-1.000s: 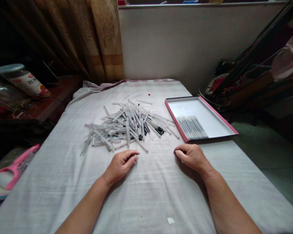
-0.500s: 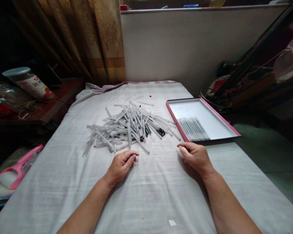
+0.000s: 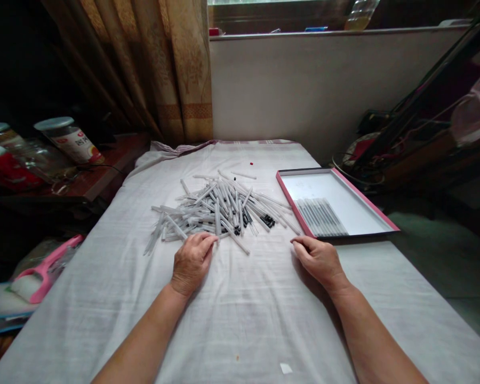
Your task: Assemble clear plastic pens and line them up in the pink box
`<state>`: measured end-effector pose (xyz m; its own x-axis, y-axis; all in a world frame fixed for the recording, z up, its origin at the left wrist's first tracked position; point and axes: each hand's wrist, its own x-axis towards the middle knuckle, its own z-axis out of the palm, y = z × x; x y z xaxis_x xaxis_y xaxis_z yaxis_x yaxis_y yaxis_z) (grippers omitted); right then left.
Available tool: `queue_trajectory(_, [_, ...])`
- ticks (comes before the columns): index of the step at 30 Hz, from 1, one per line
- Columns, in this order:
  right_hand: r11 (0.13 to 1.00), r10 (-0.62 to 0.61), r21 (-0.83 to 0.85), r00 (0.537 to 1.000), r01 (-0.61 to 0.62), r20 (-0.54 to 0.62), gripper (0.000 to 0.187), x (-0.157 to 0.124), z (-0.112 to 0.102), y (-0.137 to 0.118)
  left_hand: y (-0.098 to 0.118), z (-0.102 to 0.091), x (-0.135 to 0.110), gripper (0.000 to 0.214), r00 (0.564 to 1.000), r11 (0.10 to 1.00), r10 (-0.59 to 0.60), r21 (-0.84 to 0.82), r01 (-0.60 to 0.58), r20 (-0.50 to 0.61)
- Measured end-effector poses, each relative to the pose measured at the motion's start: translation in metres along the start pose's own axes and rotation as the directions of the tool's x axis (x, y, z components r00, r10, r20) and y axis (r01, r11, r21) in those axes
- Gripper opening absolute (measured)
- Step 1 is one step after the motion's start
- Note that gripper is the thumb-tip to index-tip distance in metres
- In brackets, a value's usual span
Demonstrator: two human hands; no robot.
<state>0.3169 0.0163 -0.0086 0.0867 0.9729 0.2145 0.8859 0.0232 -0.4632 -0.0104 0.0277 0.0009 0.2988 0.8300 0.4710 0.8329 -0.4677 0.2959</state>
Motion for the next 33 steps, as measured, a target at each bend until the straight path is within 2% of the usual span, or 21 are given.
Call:
queue_trajectory(4, [0.996,-0.090,0.021,0.990,0.088,0.104,0.029,0.003,0.000,-0.018,0.000,-0.002,0.007,0.030,0.996,0.988,0.062,0.136,-0.071,0.064])
queue_trajectory(8, [0.980,-0.190,-0.006,0.953,0.197,0.234,0.025,0.006,0.004,-0.057,0.004,0.001,0.015,0.028,0.992,0.985,0.068,0.148,-0.084,0.111])
queue_trajectory(12, [0.966,-0.181,-0.114,0.924,0.231,0.338,0.022,0.009,0.017,-0.096,0.011,0.004,0.019,0.027,0.993,0.991,0.075,0.104,-0.084,0.089])
queue_trajectory(16, [0.954,-0.137,-0.209,0.933,0.214,0.332,0.018,0.007,0.027,-0.110,0.022,0.007,0.014,0.030,0.987,0.985,0.151,0.082,-0.155,0.057])
queue_trajectory(18, [0.960,-0.162,-0.166,0.928,0.227,0.335,0.018,0.003,0.027,-0.108,0.028,0.009,0.010,0.032,0.980,0.977,0.194,0.087,-0.197,0.040])
queue_trajectory(21, [0.956,-0.278,0.003,0.905,0.293,0.323,0.017,-0.004,0.023,-0.101,0.033,0.012,0.005,0.030,0.971,0.967,0.235,0.091,-0.237,0.034])
queue_trajectory(24, [0.925,-0.359,0.216,0.903,0.312,0.237,0.018,-0.006,0.021,-0.096,0.034,0.012,0.002,0.023,0.966,0.967,0.234,0.074,-0.243,0.109])
queue_trajectory(26, [0.911,-0.327,0.316,0.930,0.264,0.165,0.019,0.000,0.022,-0.093,0.033,0.013,-0.001,0.023,0.969,0.977,0.187,0.069,-0.200,0.161])
queue_trajectory(28, [0.934,-0.213,0.313,0.972,0.174,0.098,0.023,0.009,0.024,-0.090,0.033,0.013,-0.004,0.025,0.977,0.990,0.121,0.053,-0.132,0.175])
queue_trajectory(30, [0.981,-0.064,0.186,0.996,0.053,0.057,0.026,0.018,0.027,-0.088,0.033,0.014,-0.008,0.026,0.984,0.998,0.067,0.004,-0.069,0.166])
queue_trajectory(33, [0.996,0.070,-0.064,0.995,-0.065,0.075,0.028,0.027,0.031,-0.089,0.032,0.016,-0.011,0.027,0.990,0.996,0.016,-0.085,-0.004,0.140])
